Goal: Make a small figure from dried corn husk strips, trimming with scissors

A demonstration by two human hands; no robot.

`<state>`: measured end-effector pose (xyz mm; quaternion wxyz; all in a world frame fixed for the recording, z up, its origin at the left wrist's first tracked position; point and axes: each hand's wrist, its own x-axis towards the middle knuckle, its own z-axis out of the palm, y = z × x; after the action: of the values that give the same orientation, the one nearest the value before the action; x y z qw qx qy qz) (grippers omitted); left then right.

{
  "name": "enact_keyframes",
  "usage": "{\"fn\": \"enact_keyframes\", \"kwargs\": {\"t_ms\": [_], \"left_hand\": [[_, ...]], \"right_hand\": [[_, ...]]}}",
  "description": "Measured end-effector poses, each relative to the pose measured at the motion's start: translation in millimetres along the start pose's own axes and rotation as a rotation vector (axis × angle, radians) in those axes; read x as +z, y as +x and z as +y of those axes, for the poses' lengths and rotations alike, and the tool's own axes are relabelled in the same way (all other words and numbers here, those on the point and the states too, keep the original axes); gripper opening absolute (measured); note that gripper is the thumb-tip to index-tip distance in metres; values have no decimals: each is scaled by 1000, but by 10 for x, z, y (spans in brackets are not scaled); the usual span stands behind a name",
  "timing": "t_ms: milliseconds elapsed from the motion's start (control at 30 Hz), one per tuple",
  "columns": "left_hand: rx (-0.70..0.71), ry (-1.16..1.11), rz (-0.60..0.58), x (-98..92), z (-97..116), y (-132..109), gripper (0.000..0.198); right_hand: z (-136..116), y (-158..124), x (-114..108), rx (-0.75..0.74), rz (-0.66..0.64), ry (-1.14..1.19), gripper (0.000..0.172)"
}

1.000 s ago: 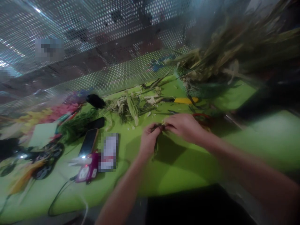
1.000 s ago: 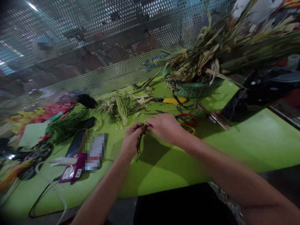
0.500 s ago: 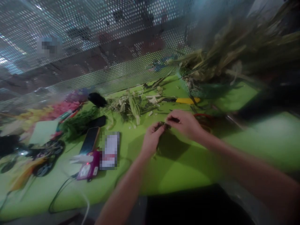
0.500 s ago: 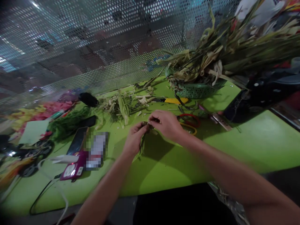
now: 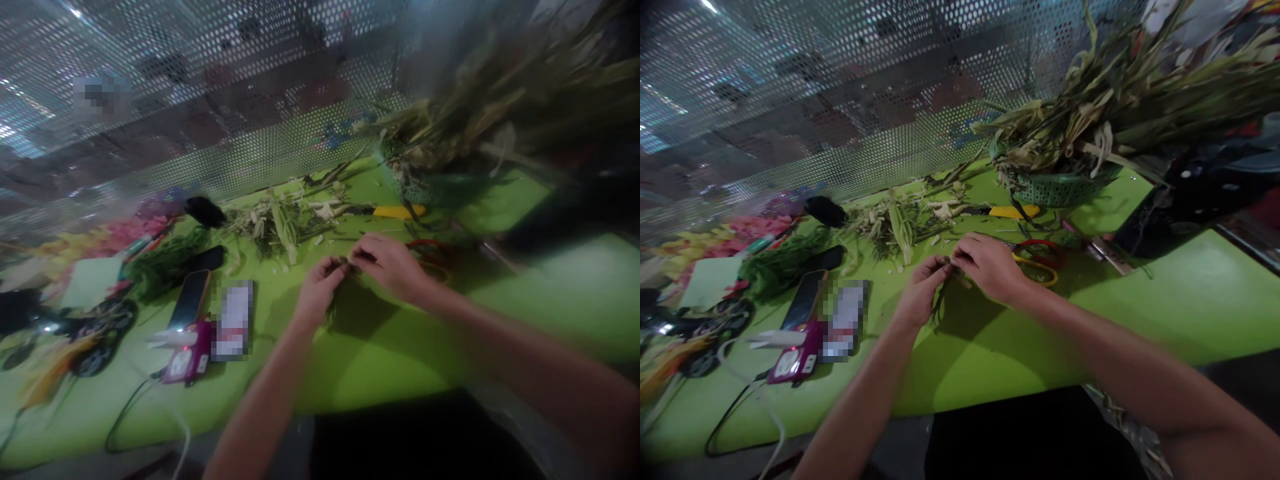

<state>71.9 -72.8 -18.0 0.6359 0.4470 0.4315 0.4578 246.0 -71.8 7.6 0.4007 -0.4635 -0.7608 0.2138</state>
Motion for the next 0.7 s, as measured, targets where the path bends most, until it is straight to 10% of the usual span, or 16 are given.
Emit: {"fn": "enact_keyframes", "kwargs": {"t_ms": [233,700], "left_hand": [[13,-230,143,-4,-17,52,24],[39,-62,116,-2,-34,34,18]], "right_hand": [[32,-2,58,172,-30,295,20],[3,2,17,56,-86,-122,6]]}}
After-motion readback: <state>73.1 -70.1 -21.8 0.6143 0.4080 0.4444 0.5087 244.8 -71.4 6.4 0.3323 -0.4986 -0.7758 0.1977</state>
